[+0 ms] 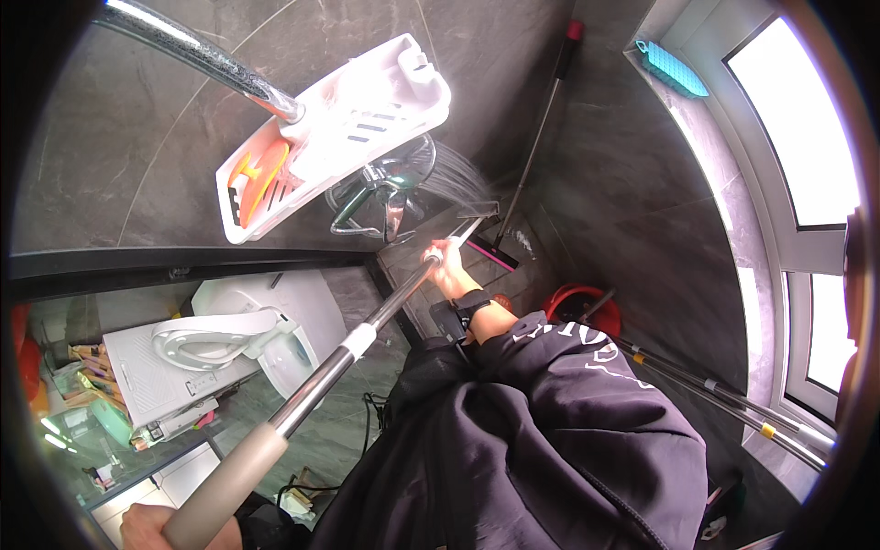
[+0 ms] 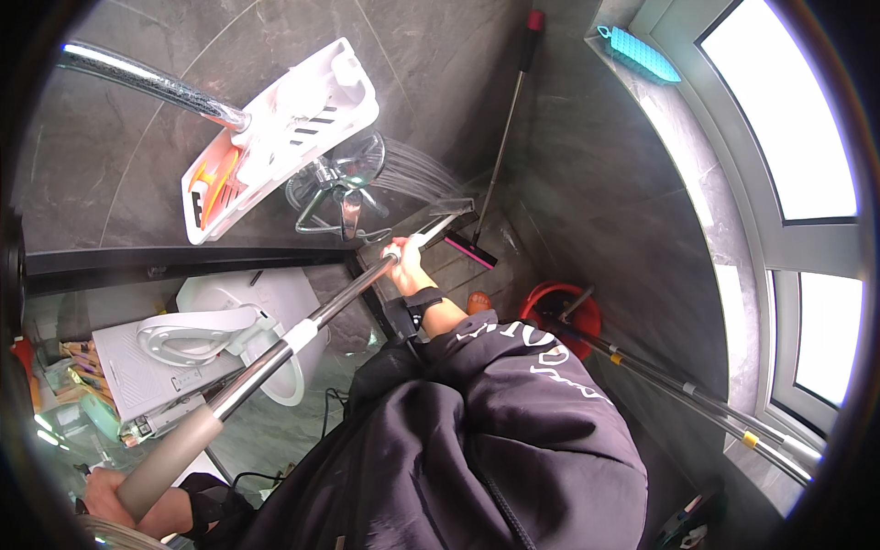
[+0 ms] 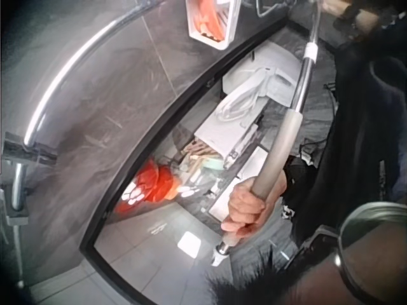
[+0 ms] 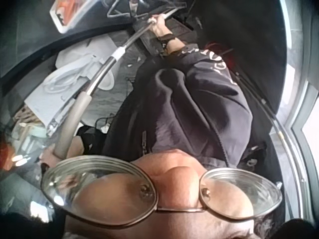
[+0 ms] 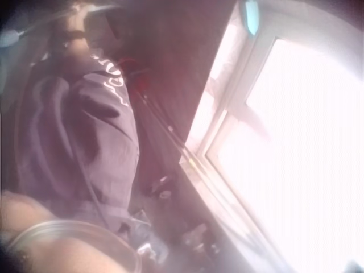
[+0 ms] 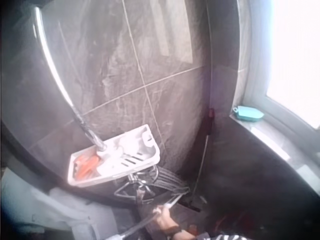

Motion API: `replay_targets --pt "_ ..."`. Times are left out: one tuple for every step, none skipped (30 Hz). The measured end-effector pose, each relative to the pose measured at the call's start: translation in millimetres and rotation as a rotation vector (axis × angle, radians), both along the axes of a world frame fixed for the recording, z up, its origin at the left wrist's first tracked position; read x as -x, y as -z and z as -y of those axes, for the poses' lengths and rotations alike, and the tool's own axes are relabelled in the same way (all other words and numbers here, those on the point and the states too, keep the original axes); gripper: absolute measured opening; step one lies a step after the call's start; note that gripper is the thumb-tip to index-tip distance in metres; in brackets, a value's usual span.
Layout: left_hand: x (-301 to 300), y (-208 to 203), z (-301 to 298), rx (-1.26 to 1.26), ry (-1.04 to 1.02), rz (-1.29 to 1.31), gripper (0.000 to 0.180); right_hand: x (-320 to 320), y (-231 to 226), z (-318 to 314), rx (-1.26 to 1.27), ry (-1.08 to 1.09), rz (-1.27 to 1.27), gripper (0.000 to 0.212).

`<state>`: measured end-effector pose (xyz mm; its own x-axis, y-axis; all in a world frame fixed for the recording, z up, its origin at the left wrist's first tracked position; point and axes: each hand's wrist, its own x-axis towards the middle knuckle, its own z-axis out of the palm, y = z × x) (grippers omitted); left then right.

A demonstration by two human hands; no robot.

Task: The person scrubs the shower floor with a long-handled brush, then rinses the area with a handheld showerhead. They place the brush in a red bucket, rinse their hands, and walk out of the bathroom into the living area.

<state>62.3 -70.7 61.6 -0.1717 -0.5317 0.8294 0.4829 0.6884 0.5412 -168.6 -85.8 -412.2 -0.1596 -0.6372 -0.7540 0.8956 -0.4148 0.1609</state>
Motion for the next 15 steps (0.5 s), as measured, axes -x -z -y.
replay_targets --pt "6.1 11.5 -1.9 0.021 -0.195 0.025 0.024 -2.3 -5.0 -3.4 -0.044 0.031 0.037 0.009" --pt "12.4 24.1 -3.2 0.041 -0.391 0.051 0.021 -8.5 -10.9 -2.2 -0.053 0.037 0.031 0.009" --pt "16.6 33.8 -4.6 0.063 -0.584 0.076 0.018 -16.5 -17.2 -0.5 -0.042 0.014 -0.057 0.008" --pt "21.1 43.4 -4.7 -0.110 -0.127 0.029 0.018 -19.6 -23.2 -1.4 -0.036 0.012 -0.055 0.008" --pt "24.6 51.8 -2.7 -0.272 0.335 -0.021 0.018 -22.4 -29.4 -0.1 0.000 0.019 -0.044 0.008" --pt "24.4 53.8 -6.1 -0.238 0.394 -0.050 0.017 -20.2 -34.7 -0.6 0.071 0.040 0.034 0.008" --pt "24.4 56.2 -6.5 -0.222 0.367 -0.080 0.016 -18.1 -39.8 -0.2 0.073 0.057 0.000 0.008" --pt "23.2 58.0 -5.7 -0.195 0.332 -0.078 0.016 -18.4 -44.1 -0.8 0.090 0.074 -0.024 0.008" --pt "21.3 57.3 -6.1 -0.163 0.293 -0.077 0.016 -16.6 -48.0 -1.1 0.111 0.087 -0.051 0.008" --pt "19.7 56.5 -5.0 -0.180 0.333 -0.072 0.017 -16.1 -51.5 -1.1 0.062 0.100 -0.053 0.008" --pt "18.0 53.6 -3.9 -0.196 0.377 -0.063 0.018 -15.7 -54.3 -1.3 0.033 0.085 -0.037 0.008" --pt "17.1 50.4 -3.1 -0.211 0.425 -0.053 0.019 -15.0 -56.3 -1.7 0.005 0.075 -0.020 0.008" --pt "16.2 46.7 -2.5 -0.228 0.333 -0.044 0.020 -14.7 -57.3 -2.5 -0.004 0.074 -0.007 0.008" --pt "14.8 41.2 -4.5 -0.246 0.241 -0.040 0.022 -15.0 -57.1 -4.1 -0.001 0.085 -0.032 0.009" --pt "13.8 36.7 -7.5 -0.265 0.151 -0.038 0.023 -14.0 -55.9 -5.6 -0.028 0.080 -0.085 0.009"
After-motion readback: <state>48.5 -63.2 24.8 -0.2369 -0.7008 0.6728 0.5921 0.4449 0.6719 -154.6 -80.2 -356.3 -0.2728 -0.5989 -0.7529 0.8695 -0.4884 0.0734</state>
